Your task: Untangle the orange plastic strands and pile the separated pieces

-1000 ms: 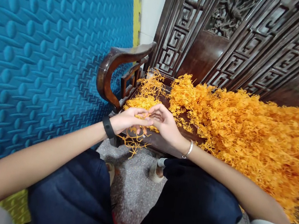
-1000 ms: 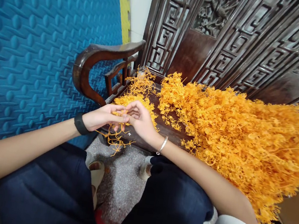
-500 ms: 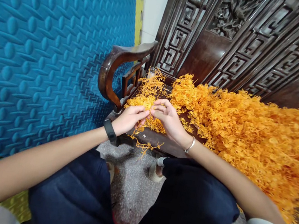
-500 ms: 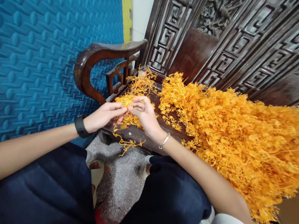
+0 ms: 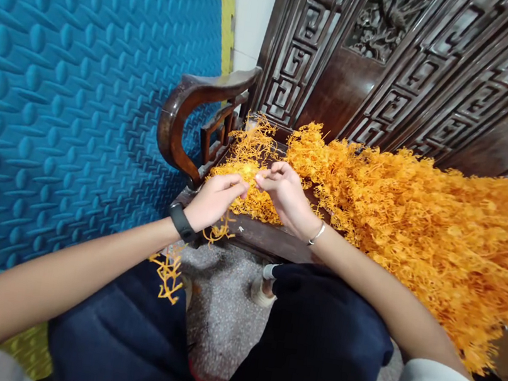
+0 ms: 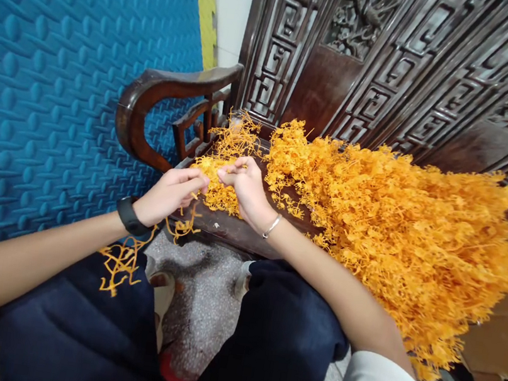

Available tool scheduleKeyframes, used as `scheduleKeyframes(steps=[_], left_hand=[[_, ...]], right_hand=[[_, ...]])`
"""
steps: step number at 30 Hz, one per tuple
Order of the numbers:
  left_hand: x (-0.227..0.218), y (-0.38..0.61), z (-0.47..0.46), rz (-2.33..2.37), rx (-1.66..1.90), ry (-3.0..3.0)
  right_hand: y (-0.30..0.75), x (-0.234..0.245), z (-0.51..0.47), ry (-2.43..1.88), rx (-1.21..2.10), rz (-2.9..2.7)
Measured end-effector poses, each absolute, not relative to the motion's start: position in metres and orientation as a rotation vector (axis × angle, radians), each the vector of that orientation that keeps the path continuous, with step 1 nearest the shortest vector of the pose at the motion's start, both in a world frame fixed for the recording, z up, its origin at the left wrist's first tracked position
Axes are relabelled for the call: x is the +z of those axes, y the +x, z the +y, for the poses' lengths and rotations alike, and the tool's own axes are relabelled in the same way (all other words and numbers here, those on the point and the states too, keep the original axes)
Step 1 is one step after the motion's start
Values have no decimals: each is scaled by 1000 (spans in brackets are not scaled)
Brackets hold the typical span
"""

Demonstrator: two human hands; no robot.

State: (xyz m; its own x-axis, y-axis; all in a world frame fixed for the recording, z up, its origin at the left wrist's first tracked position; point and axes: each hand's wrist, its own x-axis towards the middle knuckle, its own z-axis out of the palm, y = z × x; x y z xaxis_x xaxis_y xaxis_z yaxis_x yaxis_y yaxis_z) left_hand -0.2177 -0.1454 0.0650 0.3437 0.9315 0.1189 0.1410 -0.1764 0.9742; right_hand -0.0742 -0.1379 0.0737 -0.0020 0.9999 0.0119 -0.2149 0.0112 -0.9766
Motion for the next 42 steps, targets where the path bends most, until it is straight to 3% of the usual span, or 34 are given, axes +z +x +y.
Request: scheduleKeyframes(steps=[4, 11, 18, 42], left_hand=[[63, -210, -145, 1002, 1083, 1570], [62, -221, -176, 981, 1048, 1571], [56, -226, -156, 1041, 829, 1358], [62, -228, -148, 1028, 679, 1321]], right_hand=[[-74, 71, -119, -1025, 1189, -1088], [11, 54, -70, -1199, 653, -799], [4, -10, -103, -1408, 1020, -955], [16, -15, -93, -1561, 899, -1153]])
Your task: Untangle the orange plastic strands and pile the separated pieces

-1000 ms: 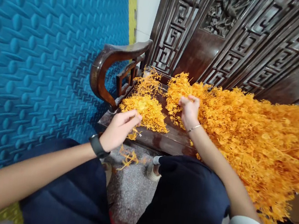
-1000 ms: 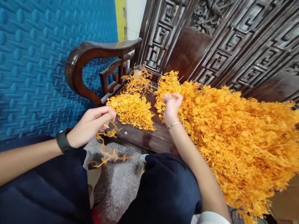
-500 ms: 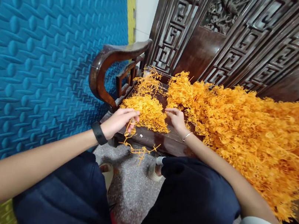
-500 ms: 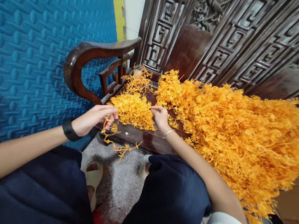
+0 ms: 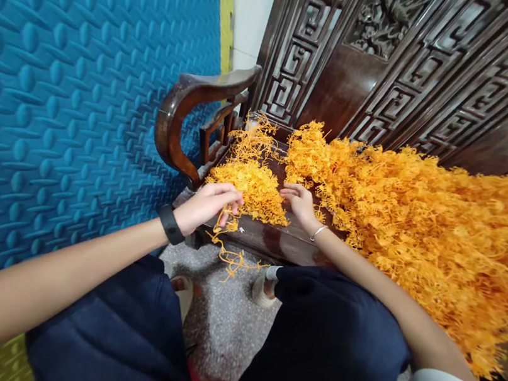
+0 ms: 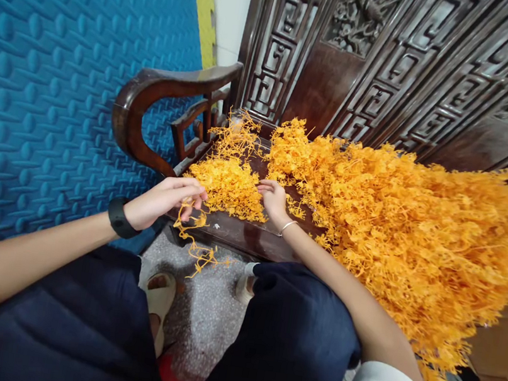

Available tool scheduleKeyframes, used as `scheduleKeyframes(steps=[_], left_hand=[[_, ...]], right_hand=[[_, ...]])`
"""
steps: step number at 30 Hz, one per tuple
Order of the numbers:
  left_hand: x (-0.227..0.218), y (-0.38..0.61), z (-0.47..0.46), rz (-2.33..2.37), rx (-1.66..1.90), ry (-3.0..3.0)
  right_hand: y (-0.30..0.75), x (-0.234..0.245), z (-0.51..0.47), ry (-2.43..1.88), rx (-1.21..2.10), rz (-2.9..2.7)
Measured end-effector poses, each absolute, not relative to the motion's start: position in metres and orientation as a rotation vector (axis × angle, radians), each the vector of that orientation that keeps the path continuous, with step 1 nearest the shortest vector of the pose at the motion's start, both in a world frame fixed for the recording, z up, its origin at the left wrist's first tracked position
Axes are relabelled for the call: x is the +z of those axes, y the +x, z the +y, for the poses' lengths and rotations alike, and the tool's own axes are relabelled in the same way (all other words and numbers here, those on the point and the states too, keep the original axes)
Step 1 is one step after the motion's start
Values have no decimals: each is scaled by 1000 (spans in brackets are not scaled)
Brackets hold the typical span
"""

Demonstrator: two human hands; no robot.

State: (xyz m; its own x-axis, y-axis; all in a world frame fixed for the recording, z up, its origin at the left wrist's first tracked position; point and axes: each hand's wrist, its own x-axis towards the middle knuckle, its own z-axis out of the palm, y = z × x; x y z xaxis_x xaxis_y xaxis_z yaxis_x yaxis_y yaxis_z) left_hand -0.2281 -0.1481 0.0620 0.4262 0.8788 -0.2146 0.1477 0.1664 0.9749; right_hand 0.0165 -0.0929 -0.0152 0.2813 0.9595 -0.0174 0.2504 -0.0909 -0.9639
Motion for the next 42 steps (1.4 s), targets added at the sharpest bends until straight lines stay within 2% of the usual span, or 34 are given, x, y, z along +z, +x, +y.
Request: scheduleKeyframes(steps=[5, 12, 17, 20, 27, 36, 42], left_hand=[[62, -229, -150, 948, 655, 1384], [60, -228, -151, 866, 614, 1425], [60, -229, -152, 810, 575, 1512], [60, -229, -152, 792, 585, 1546], [56, -228, -153, 783, 622, 1617], [53, -228, -153, 832, 643, 1589], [56, -225, -152, 841, 575, 1600]], right_hand=[[12, -3, -96, -1502, 821, -1160], [-16, 51, -135, -1051, 1118, -1714], [-34, 75, -154, -899, 1154, -2005], [-35, 76, -151, -994, 1181, -1950], [-33, 66, -139, -1112, 1471, -1584], [-36, 70, -146, -1072, 1348, -1676], [-40, 65, -145, -987, 1410, -1579]])
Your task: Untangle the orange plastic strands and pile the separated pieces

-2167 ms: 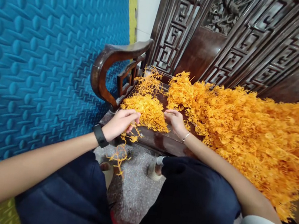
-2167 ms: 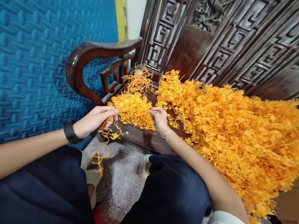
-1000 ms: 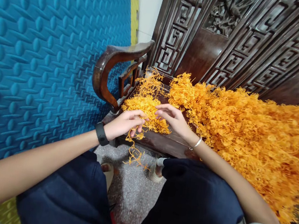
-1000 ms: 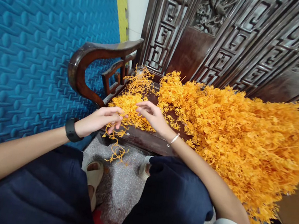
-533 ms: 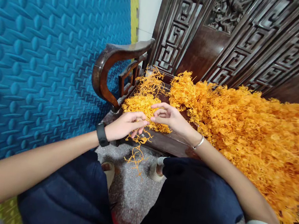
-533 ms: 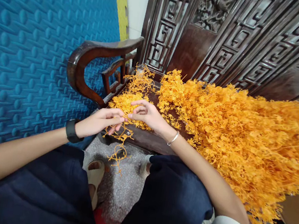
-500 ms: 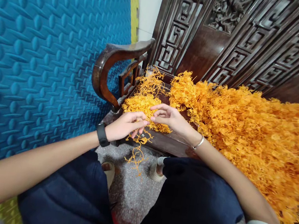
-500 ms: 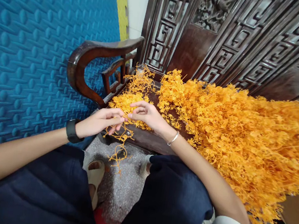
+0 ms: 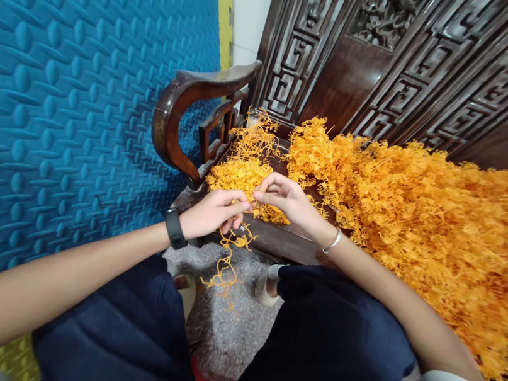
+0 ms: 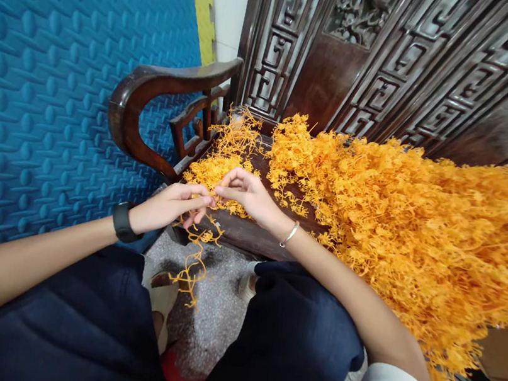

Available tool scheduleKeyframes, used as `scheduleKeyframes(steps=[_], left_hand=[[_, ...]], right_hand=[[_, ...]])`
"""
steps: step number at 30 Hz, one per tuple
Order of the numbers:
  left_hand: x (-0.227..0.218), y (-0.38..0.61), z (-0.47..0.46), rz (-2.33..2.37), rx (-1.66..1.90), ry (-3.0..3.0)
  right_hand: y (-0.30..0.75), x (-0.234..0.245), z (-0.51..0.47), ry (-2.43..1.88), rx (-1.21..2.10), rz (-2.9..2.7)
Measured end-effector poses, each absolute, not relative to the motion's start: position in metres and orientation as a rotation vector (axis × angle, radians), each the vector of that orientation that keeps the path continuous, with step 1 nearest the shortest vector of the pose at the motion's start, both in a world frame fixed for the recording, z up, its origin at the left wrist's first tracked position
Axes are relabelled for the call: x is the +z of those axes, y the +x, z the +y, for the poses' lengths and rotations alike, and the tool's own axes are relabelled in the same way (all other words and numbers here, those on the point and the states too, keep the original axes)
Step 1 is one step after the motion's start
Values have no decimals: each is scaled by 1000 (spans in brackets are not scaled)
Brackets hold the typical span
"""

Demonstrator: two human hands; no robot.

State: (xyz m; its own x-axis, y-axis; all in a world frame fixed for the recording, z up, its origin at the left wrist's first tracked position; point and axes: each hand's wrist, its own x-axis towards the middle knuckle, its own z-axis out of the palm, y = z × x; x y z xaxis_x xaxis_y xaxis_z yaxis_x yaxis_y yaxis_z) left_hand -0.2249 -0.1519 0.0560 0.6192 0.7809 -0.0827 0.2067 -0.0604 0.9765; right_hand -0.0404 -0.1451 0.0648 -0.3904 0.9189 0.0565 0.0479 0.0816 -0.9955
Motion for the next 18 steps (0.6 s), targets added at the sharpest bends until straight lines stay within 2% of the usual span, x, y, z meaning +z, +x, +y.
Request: scheduleKeyframes(steps=[10, 18], left_hand=[[59, -222, -152, 961, 753, 1629], [63, -223, -152, 926, 731, 1625]], right_hand=[[-37, 68, -142, -953, 1370, -1752], [-33, 79, -147, -937, 1047, -2058]])
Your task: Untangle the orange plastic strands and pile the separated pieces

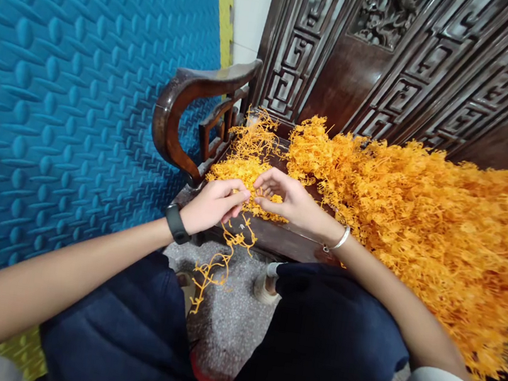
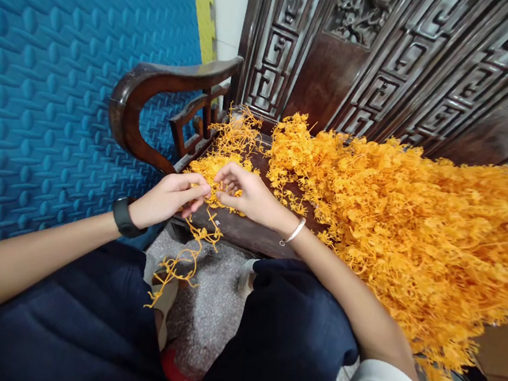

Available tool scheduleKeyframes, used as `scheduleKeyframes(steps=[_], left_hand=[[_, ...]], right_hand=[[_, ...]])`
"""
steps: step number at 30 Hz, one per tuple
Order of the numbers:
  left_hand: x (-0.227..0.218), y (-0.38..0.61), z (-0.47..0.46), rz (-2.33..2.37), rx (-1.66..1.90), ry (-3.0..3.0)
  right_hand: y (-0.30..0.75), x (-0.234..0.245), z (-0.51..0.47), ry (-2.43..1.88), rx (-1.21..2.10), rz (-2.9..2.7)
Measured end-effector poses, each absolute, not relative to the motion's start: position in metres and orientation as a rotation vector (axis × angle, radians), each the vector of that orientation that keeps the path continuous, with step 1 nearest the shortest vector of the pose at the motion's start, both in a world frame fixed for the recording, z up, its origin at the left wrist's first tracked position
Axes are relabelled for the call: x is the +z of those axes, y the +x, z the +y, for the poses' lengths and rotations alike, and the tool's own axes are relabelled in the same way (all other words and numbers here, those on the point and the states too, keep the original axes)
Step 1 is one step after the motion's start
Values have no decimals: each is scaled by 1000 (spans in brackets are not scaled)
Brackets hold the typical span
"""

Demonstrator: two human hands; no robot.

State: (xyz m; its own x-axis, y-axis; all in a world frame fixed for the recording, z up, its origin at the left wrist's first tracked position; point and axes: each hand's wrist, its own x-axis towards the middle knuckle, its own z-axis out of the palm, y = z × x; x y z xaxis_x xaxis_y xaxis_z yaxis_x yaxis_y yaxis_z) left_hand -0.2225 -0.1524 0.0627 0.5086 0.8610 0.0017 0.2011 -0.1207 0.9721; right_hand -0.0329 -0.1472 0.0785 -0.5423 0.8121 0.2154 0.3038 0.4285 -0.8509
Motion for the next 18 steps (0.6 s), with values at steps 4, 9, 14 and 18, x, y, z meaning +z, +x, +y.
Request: scheduleKeyframes(steps=[4, 9, 14, 18], left_hand=[[63, -221, -155, 925, 762, 1680], [68, -215, -158, 911, 744, 1518], [76, -223, -175, 901, 820, 1220], [78, -236, -188, 906, 847, 1185]], right_hand=[[-35, 81, -146, -973, 1094, -1897], [-45, 81, -145, -1047, 1146, -1638], [-9, 72, -124, -1125, 626, -1385], [35, 52, -112, -1255, 531, -1130]])
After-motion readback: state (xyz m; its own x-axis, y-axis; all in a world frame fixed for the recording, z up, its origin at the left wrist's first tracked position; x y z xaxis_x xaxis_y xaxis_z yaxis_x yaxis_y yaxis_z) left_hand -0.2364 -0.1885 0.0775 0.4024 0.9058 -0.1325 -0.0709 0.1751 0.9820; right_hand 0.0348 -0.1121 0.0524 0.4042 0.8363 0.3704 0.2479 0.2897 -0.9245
